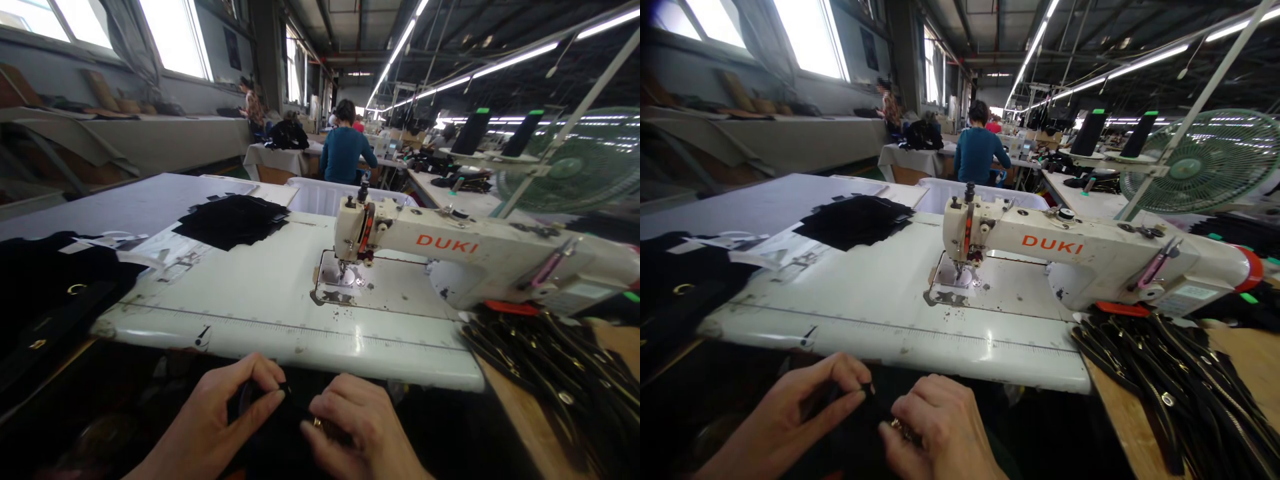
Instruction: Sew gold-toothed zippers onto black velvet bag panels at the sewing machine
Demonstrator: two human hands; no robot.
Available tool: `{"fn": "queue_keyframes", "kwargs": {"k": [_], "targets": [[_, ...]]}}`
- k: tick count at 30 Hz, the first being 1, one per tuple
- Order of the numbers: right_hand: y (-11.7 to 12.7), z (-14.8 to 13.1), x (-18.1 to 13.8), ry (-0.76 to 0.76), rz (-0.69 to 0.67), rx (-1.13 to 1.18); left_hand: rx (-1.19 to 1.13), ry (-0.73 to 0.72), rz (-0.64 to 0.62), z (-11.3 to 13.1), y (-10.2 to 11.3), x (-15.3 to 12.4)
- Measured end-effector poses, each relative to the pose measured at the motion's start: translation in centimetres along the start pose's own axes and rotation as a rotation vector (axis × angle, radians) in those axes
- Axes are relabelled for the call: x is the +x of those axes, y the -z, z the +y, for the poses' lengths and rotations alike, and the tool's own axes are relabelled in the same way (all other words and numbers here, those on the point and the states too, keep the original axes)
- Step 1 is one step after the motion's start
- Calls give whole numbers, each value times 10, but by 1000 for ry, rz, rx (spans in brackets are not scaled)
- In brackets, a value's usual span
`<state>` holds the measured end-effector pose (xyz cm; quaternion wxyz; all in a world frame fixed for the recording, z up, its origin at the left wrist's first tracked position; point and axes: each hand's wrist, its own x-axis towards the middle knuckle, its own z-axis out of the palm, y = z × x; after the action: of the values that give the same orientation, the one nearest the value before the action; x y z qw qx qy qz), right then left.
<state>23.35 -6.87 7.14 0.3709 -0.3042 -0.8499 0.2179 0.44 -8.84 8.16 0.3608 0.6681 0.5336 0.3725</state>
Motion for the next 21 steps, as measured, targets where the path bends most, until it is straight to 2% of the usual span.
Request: {"fn": "queue_keyframes", "kwargs": {"k": [3,5,10,13,18,21], "targets": [[1,0,-1,-23,-11,14,42,-94,98,-11,-5,-2],[1,0,0,-38,-17,18,24,-104,125,-13,-7,-3],[0,1,2,-41,9,25,-61,-60,72,-4,-6,-3],[0,1,3,-48,16,41,-78,-82,72,-1,-5,-3],[-1,0,1,-65,9,68,-49,-143,40,-2,-4,-3],[-1,0,-1,-106,-6,87,-64,-118,62,-4,-6,-3]]}}
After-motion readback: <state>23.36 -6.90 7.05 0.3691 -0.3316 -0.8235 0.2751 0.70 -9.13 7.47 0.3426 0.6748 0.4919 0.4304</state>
